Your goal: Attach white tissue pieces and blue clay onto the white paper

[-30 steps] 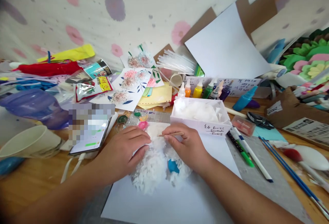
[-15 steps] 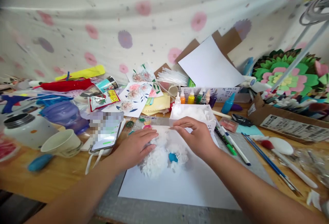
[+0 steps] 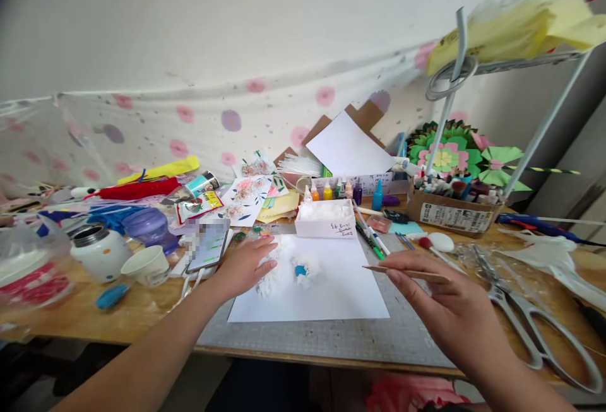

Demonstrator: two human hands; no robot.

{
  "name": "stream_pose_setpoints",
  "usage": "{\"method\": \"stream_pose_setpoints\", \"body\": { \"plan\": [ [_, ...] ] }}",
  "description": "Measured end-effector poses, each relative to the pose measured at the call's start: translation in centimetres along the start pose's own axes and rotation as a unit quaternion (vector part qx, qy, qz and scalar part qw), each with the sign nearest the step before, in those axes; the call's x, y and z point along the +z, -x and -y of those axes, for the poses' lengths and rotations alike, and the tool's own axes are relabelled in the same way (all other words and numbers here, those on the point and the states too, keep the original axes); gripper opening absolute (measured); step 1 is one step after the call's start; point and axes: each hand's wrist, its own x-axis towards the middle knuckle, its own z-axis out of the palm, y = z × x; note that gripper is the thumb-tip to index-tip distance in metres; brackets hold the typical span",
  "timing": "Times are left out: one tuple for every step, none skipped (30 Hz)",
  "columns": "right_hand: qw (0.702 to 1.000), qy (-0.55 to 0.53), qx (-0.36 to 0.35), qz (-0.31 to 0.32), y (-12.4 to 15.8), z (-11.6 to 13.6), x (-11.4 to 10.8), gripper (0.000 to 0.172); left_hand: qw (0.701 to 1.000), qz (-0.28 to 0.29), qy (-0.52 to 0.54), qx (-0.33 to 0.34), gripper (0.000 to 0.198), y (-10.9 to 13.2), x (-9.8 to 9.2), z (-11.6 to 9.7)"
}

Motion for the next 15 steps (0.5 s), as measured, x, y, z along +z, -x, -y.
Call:
{"method": "stream_pose_setpoints", "body": {
  "plan": [
    [1.0, 0.002, -0.006, -0.004, 0.2, 0.4, -0.2, 0.025, 1.0, 0.0, 0.002, 0.005, 0.039, 0.0, -0.4, -0.3],
    [1.0, 0.001, -0.017, -0.006, 0.3, 0.8, -0.4, 0.023, 1.0, 0.001, 0.007, 0.011, 0.038, -0.2, -0.8, -0.6],
    [1.0, -0.003, -0.031, -0.008, 0.4, 1.2, -0.4, 0.022, 1.0, 0.001, 0.012, 0.017, 0.036, -0.5, -1.3, -0.9],
    [0.999, -0.011, -0.045, -0.007, 0.4, 1.6, -0.4, 0.02, 1.0, -0.001, 0.018, 0.021, 0.034, -1.1, -1.8, -1.0],
    [0.998, -0.021, -0.06, -0.004, 0.5, 2.0, -0.2, 0.018, 0.999, -0.004, 0.025, 0.024, 0.032, -1.9, -2.2, -1.1],
    [0.997, -0.031, -0.077, 0.004, 0.6, 2.4, -0.1, 0.015, 0.999, -0.009, 0.031, 0.022, 0.029, -2.9, -2.6, -1.1],
    [0.994, -0.042, -0.096, 0.017, 0.7, 2.7, 0.1, 0.013, 0.999, -0.016, 0.038, 0.019, 0.026, -4.0, -3.0, -1.0],
    [0.992, -0.05, -0.115, 0.032, 0.8, 2.9, 0.3, 0.011, 0.999, -0.02, 0.045, 0.013, 0.024, -5.2, -3.2, -1.0],
    [0.988, -0.057, -0.134, 0.049, 0.9, 3.0, 0.4, 0.011, 0.998, -0.024, 0.05, 0.007, 0.023, -6.4, -3.2, -1.1],
    [0.985, -0.062, -0.151, 0.061, 0.9, 3.1, 0.4, 0.012, 0.998, -0.023, 0.056, 0.006, 0.023, -7.6, -3.1, -1.2],
    [0.982, -0.065, -0.162, 0.068, 0.9, 3.0, 0.4, 0.014, 0.998, -0.022, 0.06, 0.008, 0.024, -8.8, -2.9, -1.5],
    [0.981, -0.065, -0.167, 0.068, 0.9, 2.9, 0.3, 0.014, 0.998, -0.018, 0.064, 0.013, 0.025, -10.0, -2.5, -2.0],
    [0.982, -0.063, -0.165, 0.065, 0.8, 2.6, 0.2, 0.015, 0.997, -0.013, 0.067, 0.021, 0.025, -11.2, -2.2, -2.5],
    [0.984, -0.061, -0.158, 0.06, 0.7, 2.4, 0.1, 0.016, 0.997, -0.007, 0.068, 0.029, 0.026, -12.3, -1.8, -3.0],
    [0.986, -0.058, -0.149, 0.057, 0.5, 2.0, 0.0, 0.016, 0.997, -0.001, 0.067, 0.036, 0.026, -13.5, -1.4, -3.5]
  ]
}}
